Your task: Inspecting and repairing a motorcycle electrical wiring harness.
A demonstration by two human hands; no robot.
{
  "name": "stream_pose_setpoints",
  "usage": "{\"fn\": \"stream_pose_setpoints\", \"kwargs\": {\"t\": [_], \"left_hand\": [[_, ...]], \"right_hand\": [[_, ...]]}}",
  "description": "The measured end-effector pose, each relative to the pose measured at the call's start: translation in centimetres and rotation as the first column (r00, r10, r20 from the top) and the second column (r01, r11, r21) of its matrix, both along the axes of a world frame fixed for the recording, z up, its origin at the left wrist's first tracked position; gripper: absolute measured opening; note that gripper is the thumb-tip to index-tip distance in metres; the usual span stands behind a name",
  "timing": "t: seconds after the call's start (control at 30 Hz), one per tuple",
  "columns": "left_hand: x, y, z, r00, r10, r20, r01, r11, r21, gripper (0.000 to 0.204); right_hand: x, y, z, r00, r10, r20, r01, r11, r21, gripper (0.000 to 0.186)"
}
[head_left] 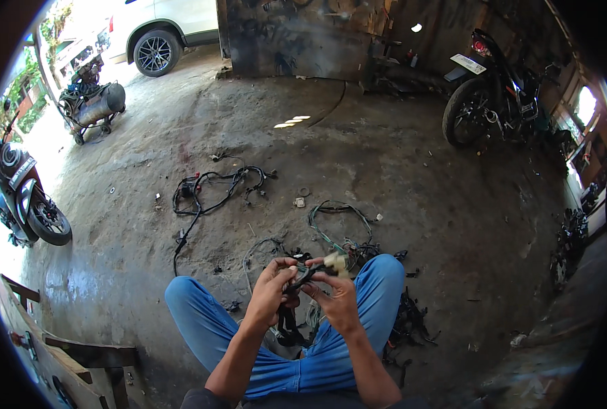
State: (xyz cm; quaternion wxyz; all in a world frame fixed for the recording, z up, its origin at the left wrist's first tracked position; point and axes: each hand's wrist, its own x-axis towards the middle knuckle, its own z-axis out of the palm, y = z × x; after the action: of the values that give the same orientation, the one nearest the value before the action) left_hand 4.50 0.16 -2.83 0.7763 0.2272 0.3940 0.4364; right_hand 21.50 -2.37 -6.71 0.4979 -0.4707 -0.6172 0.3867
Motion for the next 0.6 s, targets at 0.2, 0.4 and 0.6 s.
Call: {"fn": "stream_pose_setpoints", "kwargs": {"t": [0.2, 0.4, 0.6], "left_hand": [[-0.9, -0.2, 0.8, 0.987, -0.113, -0.117, 0.128, 0.984, 0.125, 0.036], [-1.3, -0.6, 0.1, 0.879, -0.156, -0.451, 0.360, 0.836, 0.414, 0.044], [0.0, -1.1, -0.1, 0.704, 0.188, -0.685, 0.167, 0.894, 0.417, 0.027]], "right_hand": [[-1.2, -0.8, 0.9, 0.970, -0.205, -0.133, 0.183, 0.970, -0.160, 0.013], [-1.2, -0.5, 0.7, 0.938, -0.346, -0.037, 0.338, 0.932, -0.133, 0.013], [-0.8, -1.0, 3.9, 0.969, -0.170, 0.182, 0.182, 0.982, -0.051, 0.015]]}}
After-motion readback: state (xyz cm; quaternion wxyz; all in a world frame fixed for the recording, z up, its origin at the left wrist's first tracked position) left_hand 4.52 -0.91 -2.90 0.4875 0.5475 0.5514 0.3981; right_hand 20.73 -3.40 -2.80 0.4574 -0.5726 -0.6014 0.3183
